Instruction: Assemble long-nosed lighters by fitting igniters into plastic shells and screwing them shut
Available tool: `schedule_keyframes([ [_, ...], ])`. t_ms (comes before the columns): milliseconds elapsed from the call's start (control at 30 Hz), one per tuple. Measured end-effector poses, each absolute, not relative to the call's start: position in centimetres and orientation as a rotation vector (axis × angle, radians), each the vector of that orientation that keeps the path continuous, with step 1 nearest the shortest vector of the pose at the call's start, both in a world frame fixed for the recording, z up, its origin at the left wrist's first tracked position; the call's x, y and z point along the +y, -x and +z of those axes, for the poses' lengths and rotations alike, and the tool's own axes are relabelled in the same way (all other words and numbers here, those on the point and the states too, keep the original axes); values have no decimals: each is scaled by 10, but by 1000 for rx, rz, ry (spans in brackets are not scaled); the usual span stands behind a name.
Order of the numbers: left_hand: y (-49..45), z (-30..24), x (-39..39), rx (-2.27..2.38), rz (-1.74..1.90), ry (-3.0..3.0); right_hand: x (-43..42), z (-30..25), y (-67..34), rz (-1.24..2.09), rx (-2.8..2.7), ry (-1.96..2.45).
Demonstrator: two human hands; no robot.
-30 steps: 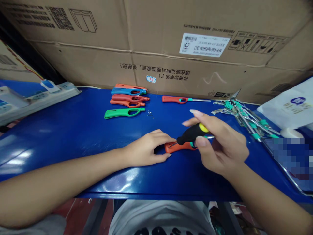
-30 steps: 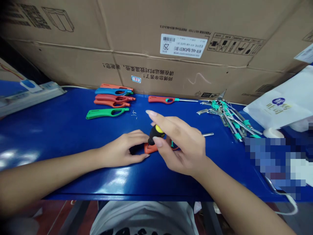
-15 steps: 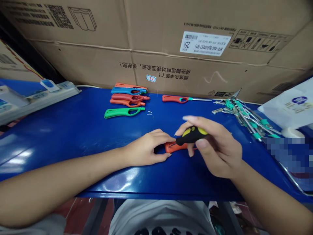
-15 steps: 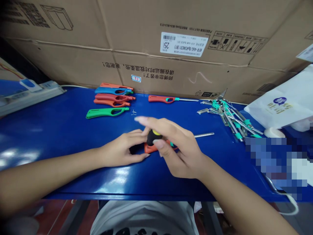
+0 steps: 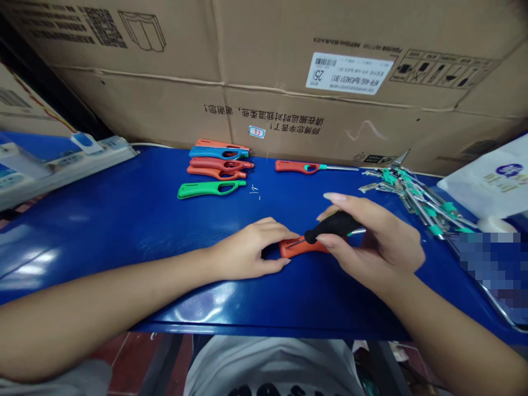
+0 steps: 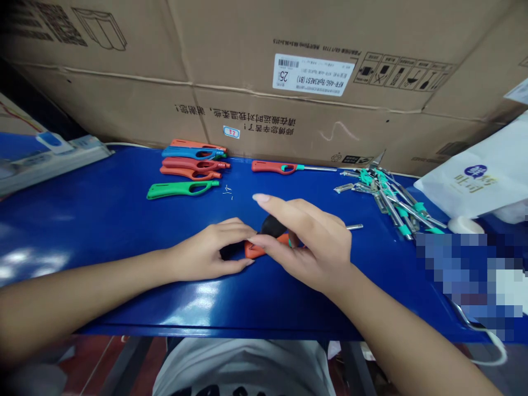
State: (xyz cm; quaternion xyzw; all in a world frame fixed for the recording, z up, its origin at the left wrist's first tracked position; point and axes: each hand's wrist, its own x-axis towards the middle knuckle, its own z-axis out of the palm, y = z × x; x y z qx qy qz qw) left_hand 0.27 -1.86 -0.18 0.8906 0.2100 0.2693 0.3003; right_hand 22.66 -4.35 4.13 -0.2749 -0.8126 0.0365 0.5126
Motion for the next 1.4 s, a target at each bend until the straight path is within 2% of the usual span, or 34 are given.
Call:
schedule_keyframes([
  [167, -2, -3, -18, 575, 719, -2369, -36, 41, -225, 649, -1921, 726],
  [233, -2, -4, -18, 579, 720, -2374, -32, 39, -226, 584, -1882, 731],
  [367, -2, -5, -17, 556, 743, -2376, -29, 32, -230, 192, -1811, 779],
  [433, -2, -5, -17, 551, 746, -2378, -31, 31, -230, 237, -1866, 752],
  [567, -2, -5, -17, 561, 741, -2374, -36, 31, -227, 548, -1958, 670],
  [767, -2, -4, -18, 539, 743, -2379, -39, 34, -228, 127, -1934, 690],
  [967, -2, -5, -17, 559, 732, -2375, -37, 36, -225, 661, -1928, 643],
  [1167, -2, -7, -17, 536, 736, -2388, -29, 32, -233, 2, -1922, 541],
  [1200, -2, -6, -17, 540, 733, -2386, -30, 32, -233, 8, -1969, 498],
  [1333, -2, -4, -18, 546, 726, -2372, -35, 36, -230, 366, -2031, 445],
  [1400, -2, -4, -18, 542, 722, -2367, -37, 39, -231, 218, -2011, 466],
])
